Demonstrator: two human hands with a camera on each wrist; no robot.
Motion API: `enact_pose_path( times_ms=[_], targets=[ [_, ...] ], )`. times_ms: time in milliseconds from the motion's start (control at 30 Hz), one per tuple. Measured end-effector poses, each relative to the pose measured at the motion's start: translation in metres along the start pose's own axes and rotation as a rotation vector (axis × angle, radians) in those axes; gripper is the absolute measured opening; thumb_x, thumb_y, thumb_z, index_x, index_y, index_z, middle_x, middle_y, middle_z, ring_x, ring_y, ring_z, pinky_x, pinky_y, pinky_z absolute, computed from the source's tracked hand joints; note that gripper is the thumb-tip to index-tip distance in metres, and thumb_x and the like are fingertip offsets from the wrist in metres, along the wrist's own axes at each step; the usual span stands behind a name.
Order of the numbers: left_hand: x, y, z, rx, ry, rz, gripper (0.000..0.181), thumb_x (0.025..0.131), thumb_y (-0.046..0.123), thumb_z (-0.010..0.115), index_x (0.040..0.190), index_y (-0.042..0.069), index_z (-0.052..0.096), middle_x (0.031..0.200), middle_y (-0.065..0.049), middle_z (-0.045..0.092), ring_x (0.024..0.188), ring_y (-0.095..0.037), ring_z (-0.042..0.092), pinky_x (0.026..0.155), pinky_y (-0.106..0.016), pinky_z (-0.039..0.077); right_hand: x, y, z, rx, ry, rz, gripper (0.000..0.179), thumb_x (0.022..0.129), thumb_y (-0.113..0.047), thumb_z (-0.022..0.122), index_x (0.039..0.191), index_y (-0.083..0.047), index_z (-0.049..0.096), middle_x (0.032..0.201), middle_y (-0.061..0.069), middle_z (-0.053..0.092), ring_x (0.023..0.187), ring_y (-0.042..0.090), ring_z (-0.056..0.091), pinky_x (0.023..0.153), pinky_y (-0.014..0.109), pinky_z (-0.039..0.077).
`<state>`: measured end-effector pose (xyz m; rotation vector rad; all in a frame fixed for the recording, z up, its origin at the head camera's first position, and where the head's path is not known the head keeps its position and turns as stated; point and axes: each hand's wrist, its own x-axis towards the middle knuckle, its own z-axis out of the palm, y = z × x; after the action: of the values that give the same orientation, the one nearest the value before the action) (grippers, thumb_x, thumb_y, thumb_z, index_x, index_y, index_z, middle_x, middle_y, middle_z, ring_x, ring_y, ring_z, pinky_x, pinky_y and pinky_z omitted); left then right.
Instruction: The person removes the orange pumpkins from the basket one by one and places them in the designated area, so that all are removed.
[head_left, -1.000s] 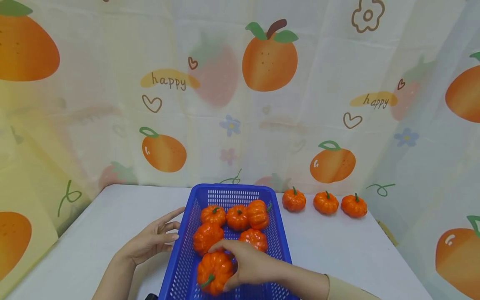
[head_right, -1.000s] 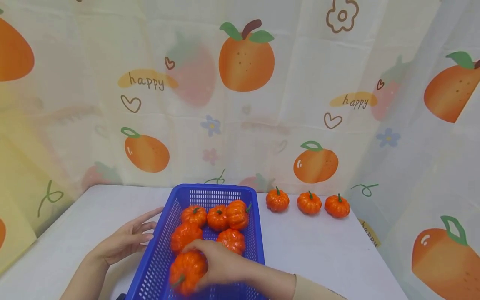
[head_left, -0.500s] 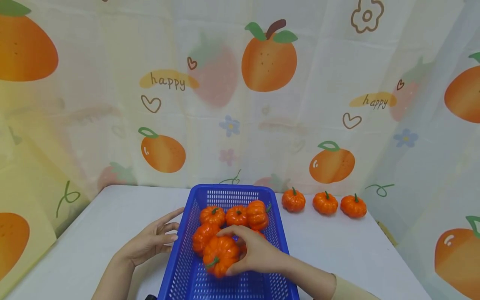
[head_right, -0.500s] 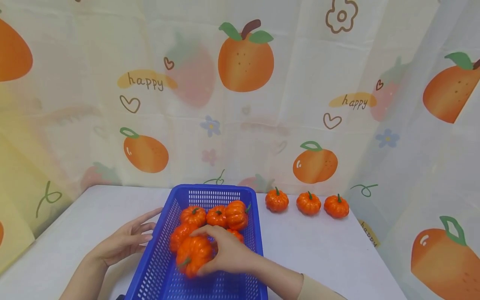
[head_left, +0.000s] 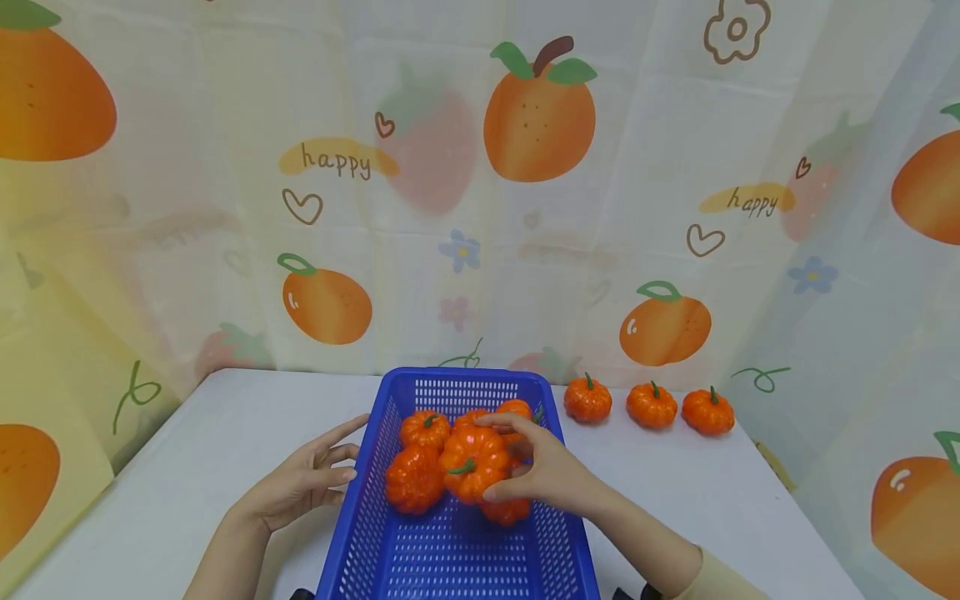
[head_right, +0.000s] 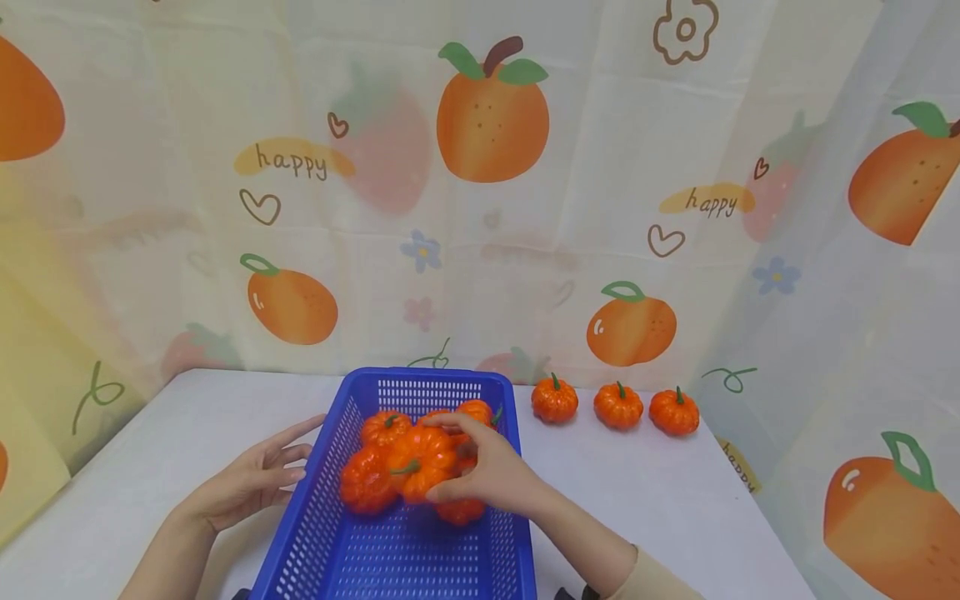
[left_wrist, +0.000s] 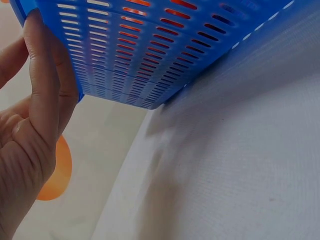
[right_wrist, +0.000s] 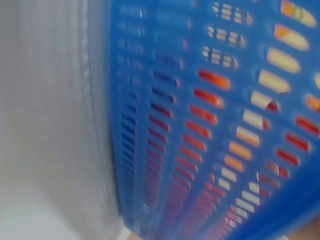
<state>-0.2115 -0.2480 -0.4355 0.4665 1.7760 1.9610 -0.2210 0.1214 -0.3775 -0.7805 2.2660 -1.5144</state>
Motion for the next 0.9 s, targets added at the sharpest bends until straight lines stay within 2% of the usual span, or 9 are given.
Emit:
enact_pose_path(
  times_ms=[200, 333, 600, 767, 900],
  targets=[
    [0.0, 0.0, 0.0, 0.004, 0.015, -0.013, 0.073, 0.099, 0.009, 0.052, 0.159, 0.019, 0.013, 0.115, 0.004, 0.06, 0.101, -0.011, 0.068, 0.088, -0.034, 0.06, -0.005, 0.0, -0.021, 0.008, 0.068, -0.01, 0.072, 0.078, -0.024, 0.082, 0.141, -0.03, 0.047, 0.14, 0.01, 0.047, 0.117, 0.029, 0.058, 0.092, 0.037, 0.059],
    [0.001, -0.001, -0.001, -0.001, 0.002, -0.006, 0.072, 0.099, 0.008, 0.05, 0.159, 0.02, 0.013, 0.116, 0.004, 0.06, 0.102, -0.011, 0.068, 0.089, -0.034, 0.06, -0.009, 0.002, -0.036, 0.022, 0.121, -0.005, 0.072, 0.08, -0.025, 0.081, 0.142, -0.03, 0.046, 0.144, 0.011, 0.044, 0.12, 0.032, 0.056, 0.095, 0.042, 0.057],
    [0.001, -0.002, -0.003, -0.015, -0.025, 0.018, 0.071, 0.1, 0.006, 0.049, 0.159, 0.02, 0.013, 0.117, 0.003, 0.061, 0.102, -0.011, 0.068, 0.089, -0.035, 0.06, -0.016, 0.011, -0.063, 0.022, 0.237, 0.006, 0.07, 0.083, -0.028, 0.077, 0.145, -0.032, 0.043, 0.149, 0.012, 0.044, 0.136, 0.042, 0.047, 0.102, 0.053, 0.052],
    [0.001, -0.002, -0.002, -0.014, -0.028, 0.016, 0.071, 0.1, 0.006, 0.048, 0.159, 0.018, 0.011, 0.117, 0.003, 0.061, 0.102, -0.011, 0.068, 0.088, -0.033, 0.06, -0.017, 0.022, -0.075, 0.057, 0.278, 0.0, 0.07, 0.086, -0.02, 0.075, 0.146, -0.026, 0.041, 0.148, 0.014, 0.044, 0.134, 0.041, 0.05, 0.1, 0.043, 0.055],
    [0.0, -0.002, -0.002, -0.013, -0.037, 0.024, 0.071, 0.1, 0.006, 0.048, 0.159, 0.018, 0.011, 0.118, 0.004, 0.061, 0.102, -0.01, 0.068, 0.088, -0.033, 0.06, -0.019, 0.032, -0.084, 0.077, 0.322, 0.042, 0.07, 0.086, -0.02, 0.075, 0.147, -0.026, 0.04, 0.147, 0.015, 0.041, 0.129, 0.035, 0.056, 0.096, 0.035, 0.057]
  ],
)
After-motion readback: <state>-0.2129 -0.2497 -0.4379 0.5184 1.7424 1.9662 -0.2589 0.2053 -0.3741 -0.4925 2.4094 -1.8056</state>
